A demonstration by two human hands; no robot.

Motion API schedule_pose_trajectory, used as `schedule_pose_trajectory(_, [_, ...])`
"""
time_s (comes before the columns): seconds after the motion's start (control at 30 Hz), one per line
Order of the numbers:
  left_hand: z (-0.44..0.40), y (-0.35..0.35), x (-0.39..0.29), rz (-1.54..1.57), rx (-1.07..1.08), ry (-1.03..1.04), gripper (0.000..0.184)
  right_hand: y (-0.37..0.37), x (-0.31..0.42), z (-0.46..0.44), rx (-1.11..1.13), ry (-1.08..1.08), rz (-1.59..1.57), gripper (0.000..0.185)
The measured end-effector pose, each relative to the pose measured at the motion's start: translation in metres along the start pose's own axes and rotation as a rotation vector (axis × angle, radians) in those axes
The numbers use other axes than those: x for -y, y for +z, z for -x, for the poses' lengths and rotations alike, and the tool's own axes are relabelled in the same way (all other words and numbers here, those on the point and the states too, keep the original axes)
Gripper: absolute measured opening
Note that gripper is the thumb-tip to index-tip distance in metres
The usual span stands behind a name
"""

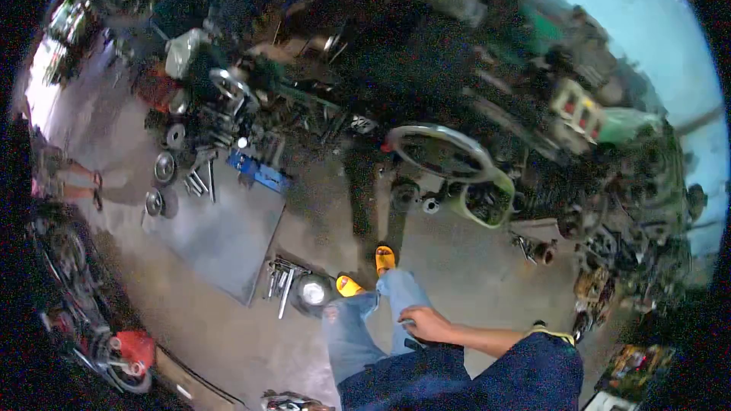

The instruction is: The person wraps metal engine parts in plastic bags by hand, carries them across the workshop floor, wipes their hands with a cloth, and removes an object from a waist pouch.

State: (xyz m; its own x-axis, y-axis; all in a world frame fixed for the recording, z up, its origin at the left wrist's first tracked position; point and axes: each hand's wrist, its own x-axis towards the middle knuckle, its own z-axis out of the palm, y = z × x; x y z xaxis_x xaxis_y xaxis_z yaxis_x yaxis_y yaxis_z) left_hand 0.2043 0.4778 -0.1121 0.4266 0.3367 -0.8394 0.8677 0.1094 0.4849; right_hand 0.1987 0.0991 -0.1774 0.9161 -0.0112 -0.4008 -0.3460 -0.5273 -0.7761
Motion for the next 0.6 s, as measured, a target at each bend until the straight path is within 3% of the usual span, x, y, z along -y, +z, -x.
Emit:
schedule_pose_trajectory(0.13, [0.023,0.017,-0.050,-0.204,0.214,0.137,0.030,-0.034,0.085,0.101,-0.250,0.247,-0.097,0.020])
schedule_pose_trajectory(0.3, [0.026,0.056,-0.088,-0.404,0.472,0.327,0.027,-0.011,0.099,0.192,-0.380,0.425,-0.296,0.016])
schedule_pose_trajectory(0.4, [0.035,0.078,-0.091,-0.497,0.578,0.405,0.026,0.013,0.111,0.239,-0.341,0.327,-0.392,0.016])
schedule_pose_trajectory(0.6, [0.062,0.085,-0.056,-0.576,0.660,0.501,0.022,0.058,0.115,0.336,-0.624,0.473,-0.348,0.016])
